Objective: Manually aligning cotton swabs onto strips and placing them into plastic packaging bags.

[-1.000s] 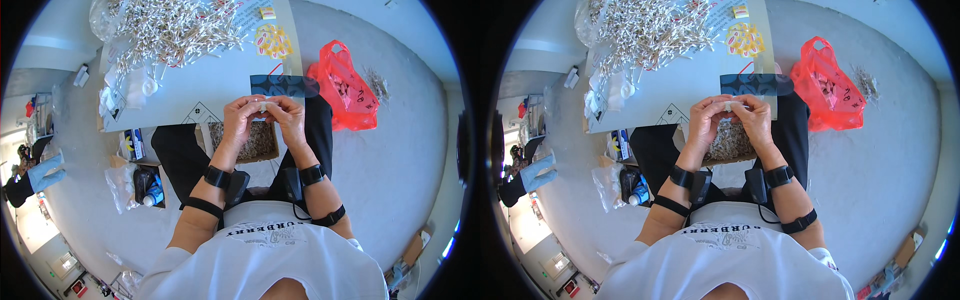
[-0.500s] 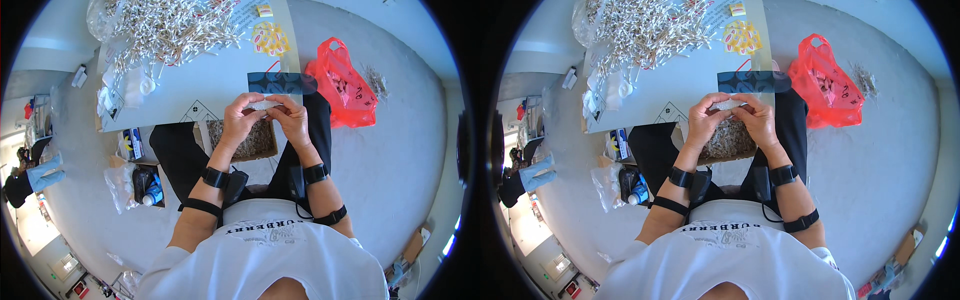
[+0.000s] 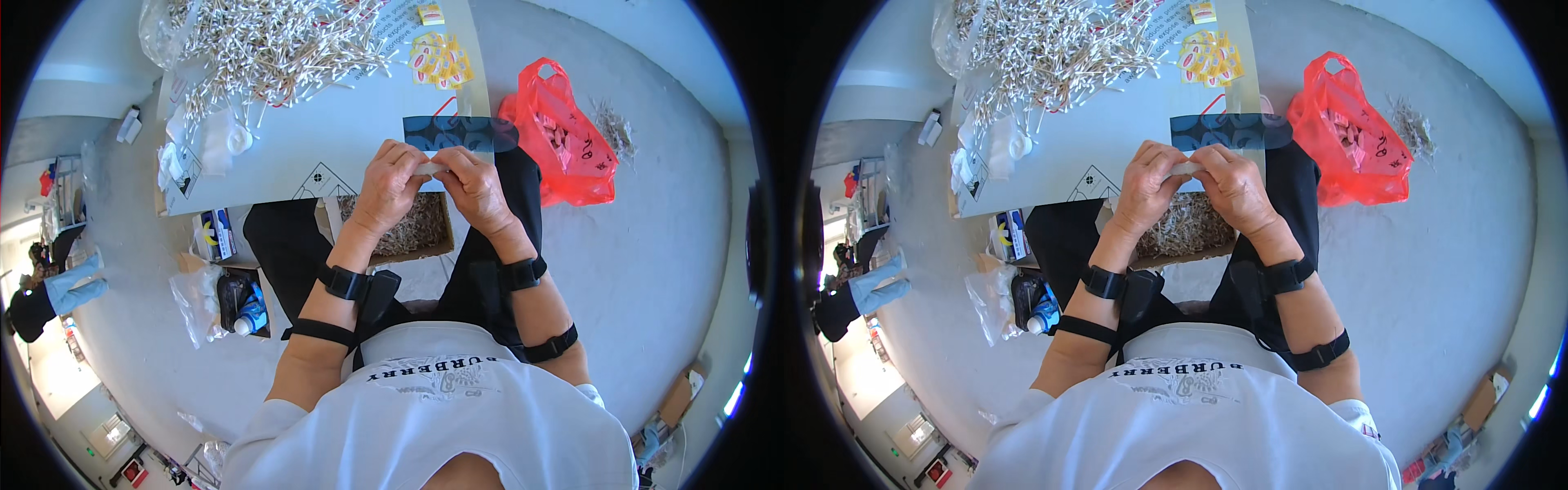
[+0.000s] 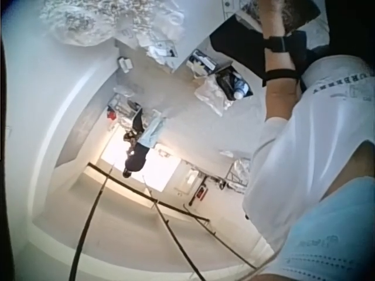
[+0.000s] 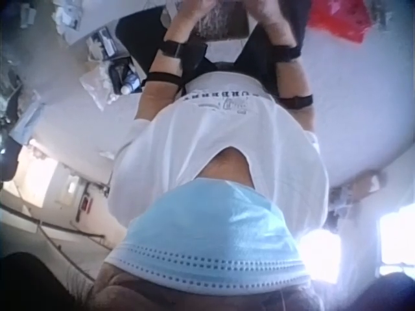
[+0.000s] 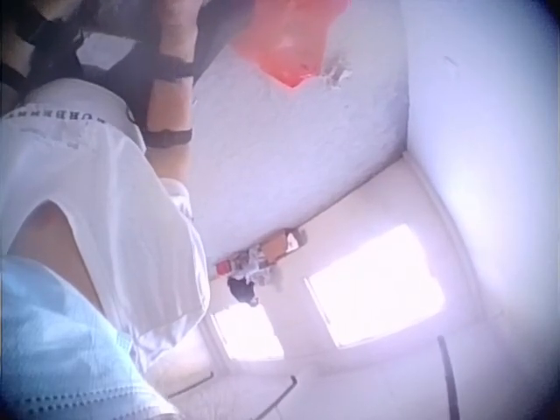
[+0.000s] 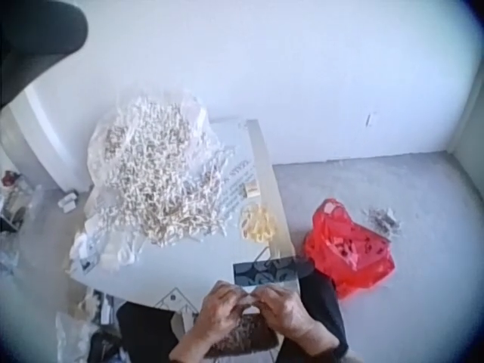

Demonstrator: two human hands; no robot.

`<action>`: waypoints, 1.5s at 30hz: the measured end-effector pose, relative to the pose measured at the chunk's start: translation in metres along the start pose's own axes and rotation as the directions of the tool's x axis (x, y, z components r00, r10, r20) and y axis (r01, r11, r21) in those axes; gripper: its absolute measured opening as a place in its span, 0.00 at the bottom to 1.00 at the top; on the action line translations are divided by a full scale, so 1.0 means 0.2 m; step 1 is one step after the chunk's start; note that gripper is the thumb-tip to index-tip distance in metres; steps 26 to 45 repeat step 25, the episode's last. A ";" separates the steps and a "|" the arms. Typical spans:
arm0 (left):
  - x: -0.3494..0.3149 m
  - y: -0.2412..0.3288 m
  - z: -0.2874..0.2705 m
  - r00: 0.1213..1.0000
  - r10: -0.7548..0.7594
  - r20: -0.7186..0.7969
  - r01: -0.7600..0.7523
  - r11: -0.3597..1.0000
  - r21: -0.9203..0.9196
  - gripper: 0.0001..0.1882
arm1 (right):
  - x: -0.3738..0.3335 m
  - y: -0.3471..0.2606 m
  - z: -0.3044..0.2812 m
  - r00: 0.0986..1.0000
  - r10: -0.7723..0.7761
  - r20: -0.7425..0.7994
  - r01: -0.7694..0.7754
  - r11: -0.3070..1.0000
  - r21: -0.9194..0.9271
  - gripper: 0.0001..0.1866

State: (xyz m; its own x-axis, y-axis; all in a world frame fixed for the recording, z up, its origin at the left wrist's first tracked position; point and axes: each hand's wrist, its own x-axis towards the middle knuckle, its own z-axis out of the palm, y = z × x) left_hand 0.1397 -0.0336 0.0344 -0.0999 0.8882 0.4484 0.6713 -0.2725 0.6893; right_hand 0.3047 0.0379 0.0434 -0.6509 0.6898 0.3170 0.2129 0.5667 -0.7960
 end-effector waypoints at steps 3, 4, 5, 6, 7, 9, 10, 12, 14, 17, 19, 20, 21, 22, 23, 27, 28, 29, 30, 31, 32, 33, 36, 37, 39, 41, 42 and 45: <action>0.00 0.03 0.00 1.000 -0.015 0.010 0.015 1.000 0.016 0.15 | -0.02 0.00 0.00 0.996 0.091 0.016 -0.092 0.993 0.069 0.13; -0.01 0.04 0.00 1.000 -0.016 0.011 0.016 0.999 0.042 0.16 | -0.03 0.00 0.00 0.994 0.111 0.020 -0.112 0.992 0.059 0.13; -0.02 0.04 0.00 1.000 -0.018 0.013 0.017 0.998 0.068 0.17 | -0.03 0.00 0.01 0.993 0.112 0.020 -0.113 0.992 0.060 0.13; -0.02 0.04 0.01 1.000 -0.019 0.015 0.018 0.998 0.068 0.17 | -0.03 0.00 0.01 0.999 0.050 -0.005 -0.050 0.998 0.024 0.14; -0.02 0.05 0.01 1.000 -0.009 0.027 0.006 0.996 0.090 0.17 | -0.03 0.00 0.01 1.000 -0.013 -0.028 0.012 1.000 -0.015 0.15; -0.01 0.06 0.01 0.999 0.001 0.041 -0.005 0.994 0.110 0.18 | -0.04 0.01 0.02 1.000 -0.012 -0.027 0.011 0.999 -0.041 0.15; 0.00 0.06 0.00 0.999 0.015 0.050 -0.020 0.994 0.109 0.17 | -0.04 0.02 0.03 1.000 -0.017 -0.025 0.015 0.998 -0.067 0.16; 0.01 0.07 0.00 0.998 0.029 0.060 -0.036 0.994 0.108 0.17 | -0.04 0.01 0.03 0.998 0.061 -0.033 -0.062 0.998 -0.024 0.15; 0.01 0.07 0.01 0.997 0.031 0.064 -0.037 0.994 0.098 0.16 | -0.05 0.01 0.04 0.989 0.141 -0.036 -0.140 0.990 0.020 0.15; 0.00 0.05 0.03 0.998 0.046 0.053 -0.051 0.995 0.083 0.16 | -0.06 0.02 0.04 0.988 0.150 -0.031 -0.148 0.987 0.055 0.14; -0.01 0.04 0.02 0.998 0.038 0.054 -0.042 0.997 0.071 0.15 | -0.06 -0.01 0.03 0.975 0.222 -0.020 -0.219 0.971 0.095 0.14; -0.01 0.05 0.01 0.998 0.032 0.054 -0.035 0.998 0.059 0.15 | -0.06 -0.02 0.02 0.975 0.223 -0.020 -0.220 0.971 0.097 0.14; -0.01 0.05 0.00 0.998 0.031 0.055 -0.034 0.998 0.060 0.15 | -0.06 -0.03 0.01 0.973 0.229 0.004 -0.227 0.962 0.150 0.15; 0.01 0.07 -0.01 0.997 0.044 0.066 -0.046 0.998 0.030 0.15 | -0.06 -0.03 -0.01 0.971 0.237 0.026 -0.237 0.951 0.200 0.15; 0.02 0.08 -0.02 0.995 0.058 0.077 -0.058 0.998 0.000 0.15 | -0.06 -0.02 -0.02 0.971 0.239 0.025 -0.239 0.950 0.201 0.15; 0.03 0.11 -0.04 0.998 0.011 0.059 -0.006 0.996 -0.093 0.14 | -0.07 -0.02 -0.03 0.965 0.256 0.059 -0.262 0.926 0.273 0.13; 0.03 0.11 -0.04 0.998 0.011 0.059 -0.006 0.996 -0.093 0.14 | -0.07 -0.02 -0.03 0.965 0.256 0.059 -0.262 0.926 0.273 0.13; 0.03 0.11 -0.04 0.998 0.011 0.059 -0.006 0.996 -0.093 0.14 | -0.07 -0.02 -0.03 0.965 0.256 0.059 -0.262 0.926 0.273 0.13; 0.03 0.11 -0.04 0.998 0.011 0.059 -0.006 0.996 -0.093 0.14 | -0.07 -0.02 -0.03 0.965 0.256 0.059 -0.262 0.926 0.273 0.13; 0.03 0.11 -0.04 0.998 0.011 0.059 -0.006 0.996 -0.093 0.14 | -0.07 -0.02 -0.03 0.965 0.256 0.059 -0.262 0.926 0.273 0.13; 0.03 0.11 -0.04 0.998 0.011 0.059 -0.006 0.996 -0.093 0.14 | -0.07 -0.02 -0.03 0.965 0.256 0.059 -0.262 0.926 0.273 0.13; 0.03 0.11 -0.04 0.998 0.011 0.059 -0.006 0.996 -0.093 0.14 | -0.07 -0.02 -0.03 0.965 0.256 0.059 -0.262 0.926 0.273 0.13; 0.03 0.11 -0.04 0.998 0.011 0.059 -0.006 0.996 -0.093 0.14 | -0.07 -0.02 -0.03 0.965 0.256 0.059 -0.262 0.926 0.273 0.13; 0.03 0.11 -0.04 0.998 0.011 0.059 -0.006 0.996 -0.093 0.14 | -0.07 -0.02 -0.03 0.965 0.256 0.059 -0.262 0.926 0.273 0.13; 0.03 0.11 -0.04 0.998 0.011 0.059 -0.006 0.996 -0.093 0.14 | -0.07 -0.02 -0.03 0.965 0.256 0.059 -0.262 0.926 0.273 0.13; 0.03 0.11 -0.04 0.998 0.011 0.059 -0.006 0.996 -0.093 0.14 | -0.07 -0.02 -0.03 0.965 0.256 0.059 -0.262 0.926 0.273 0.13; 0.03 0.11 -0.04 0.998 0.011 0.059 -0.006 0.996 -0.093 0.14 | -0.07 -0.02 -0.03 0.965 0.256 0.059 -0.262 0.926 0.273 0.13; 0.03 0.11 -0.04 0.998 0.011 0.059 -0.006 0.996 -0.093 0.14 | -0.07 -0.02 -0.03 0.965 0.256 0.059 -0.262 0.926 0.273 0.13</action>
